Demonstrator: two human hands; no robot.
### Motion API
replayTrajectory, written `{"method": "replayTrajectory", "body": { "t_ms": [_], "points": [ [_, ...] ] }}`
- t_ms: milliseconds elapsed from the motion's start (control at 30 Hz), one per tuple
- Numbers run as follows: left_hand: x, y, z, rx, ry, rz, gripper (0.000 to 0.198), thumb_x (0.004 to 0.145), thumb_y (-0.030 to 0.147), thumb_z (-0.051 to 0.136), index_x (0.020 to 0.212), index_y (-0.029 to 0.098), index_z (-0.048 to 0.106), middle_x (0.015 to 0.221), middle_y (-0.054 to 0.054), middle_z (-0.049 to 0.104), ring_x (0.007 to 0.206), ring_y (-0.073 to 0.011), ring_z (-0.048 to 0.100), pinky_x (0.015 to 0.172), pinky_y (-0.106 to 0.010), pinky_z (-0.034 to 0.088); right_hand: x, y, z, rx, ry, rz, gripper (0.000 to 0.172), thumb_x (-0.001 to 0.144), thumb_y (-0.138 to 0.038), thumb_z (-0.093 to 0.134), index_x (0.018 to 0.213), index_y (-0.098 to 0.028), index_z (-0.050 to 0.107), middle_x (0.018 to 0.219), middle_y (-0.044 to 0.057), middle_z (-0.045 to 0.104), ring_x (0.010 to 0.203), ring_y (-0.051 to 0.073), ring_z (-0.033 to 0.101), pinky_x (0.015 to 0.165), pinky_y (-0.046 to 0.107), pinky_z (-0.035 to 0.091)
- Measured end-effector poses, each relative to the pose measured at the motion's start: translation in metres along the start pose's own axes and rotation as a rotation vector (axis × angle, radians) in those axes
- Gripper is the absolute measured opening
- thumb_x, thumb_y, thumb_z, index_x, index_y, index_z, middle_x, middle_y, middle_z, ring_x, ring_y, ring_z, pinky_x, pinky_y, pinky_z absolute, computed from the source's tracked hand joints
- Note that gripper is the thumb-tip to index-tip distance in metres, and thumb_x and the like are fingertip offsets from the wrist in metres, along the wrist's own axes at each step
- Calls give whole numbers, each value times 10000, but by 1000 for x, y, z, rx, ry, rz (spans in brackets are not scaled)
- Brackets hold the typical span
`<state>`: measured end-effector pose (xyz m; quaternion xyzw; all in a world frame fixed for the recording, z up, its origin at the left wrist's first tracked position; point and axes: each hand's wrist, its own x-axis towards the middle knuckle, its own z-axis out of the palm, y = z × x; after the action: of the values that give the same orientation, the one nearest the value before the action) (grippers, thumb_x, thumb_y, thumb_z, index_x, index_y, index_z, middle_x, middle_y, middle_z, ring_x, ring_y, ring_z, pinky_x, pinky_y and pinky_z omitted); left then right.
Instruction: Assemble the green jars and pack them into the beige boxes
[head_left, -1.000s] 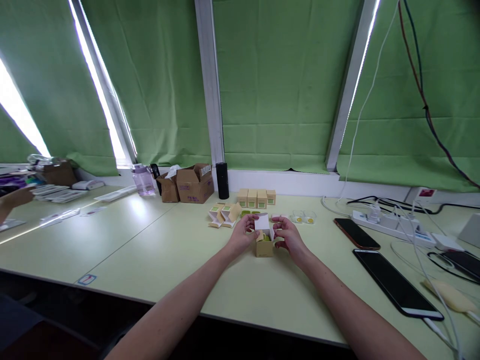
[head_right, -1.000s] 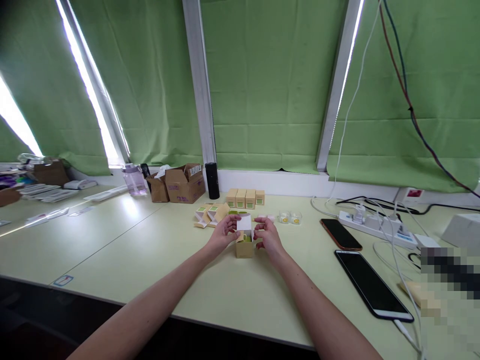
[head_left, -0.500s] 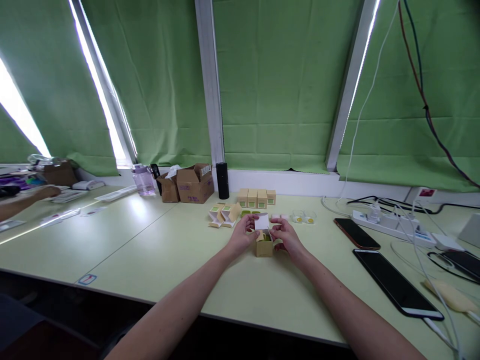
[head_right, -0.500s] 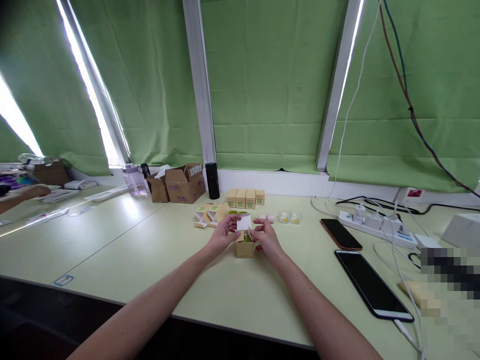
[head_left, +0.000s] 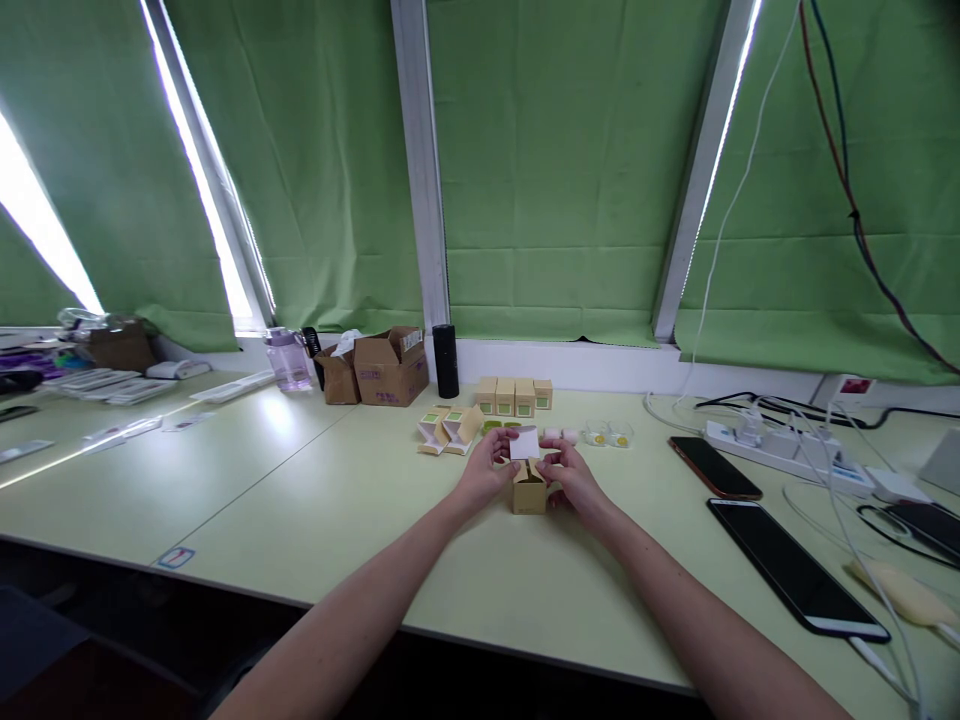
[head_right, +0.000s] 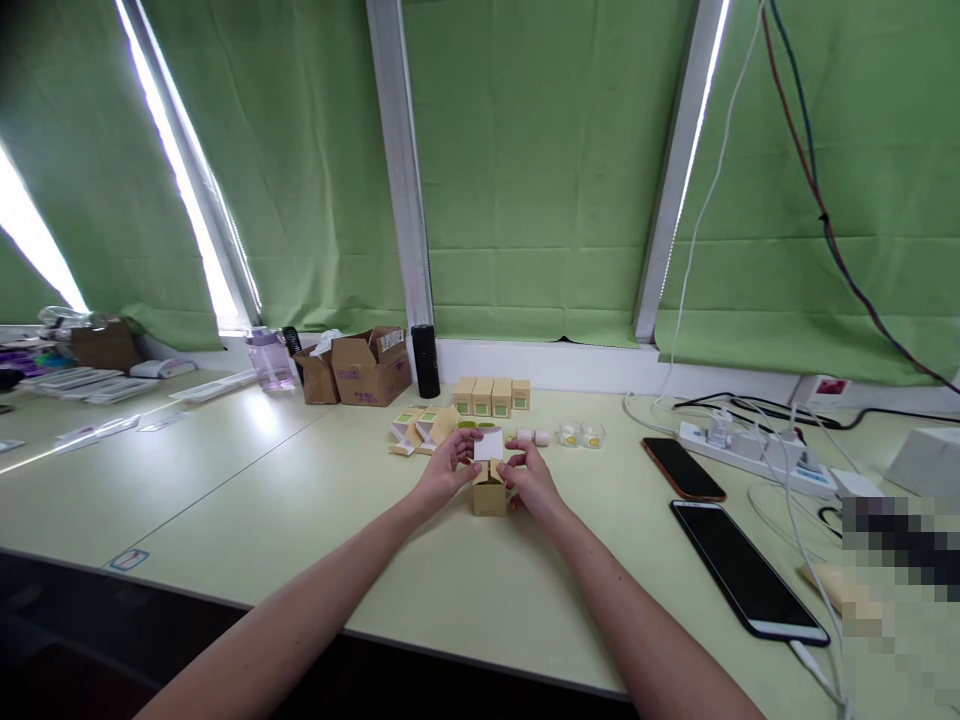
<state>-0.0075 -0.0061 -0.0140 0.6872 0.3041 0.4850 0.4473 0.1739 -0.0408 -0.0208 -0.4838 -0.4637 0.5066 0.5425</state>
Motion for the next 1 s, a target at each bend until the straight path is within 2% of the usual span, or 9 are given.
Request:
{"method": "replayTrajectory", "body": {
  "t_ms": [500, 1000],
  "points": [
    [-2, 0, 2, 45, 1, 55, 428, 749, 207, 720, 1143, 188, 555, 1110, -88, 643, 987, -210, 613, 853, -322, 449, 3, 3, 1, -37, -3, 3, 574, 569, -415, 777, 1084, -262, 576, 829, -47, 529, 587, 126, 521, 409, 212, 338],
    [-3, -2, 3, 60, 20, 59, 449, 769, 184, 713, 1095, 234, 408, 902, -7, 627, 897, -186, 595, 835, -321, 432, 3, 3, 1, -73, -17, -34, 547, 587, -431, 764, 1072, -255, 584, 840, -40, 515, 596, 130, 524, 387, 218, 345]
  ]
}}
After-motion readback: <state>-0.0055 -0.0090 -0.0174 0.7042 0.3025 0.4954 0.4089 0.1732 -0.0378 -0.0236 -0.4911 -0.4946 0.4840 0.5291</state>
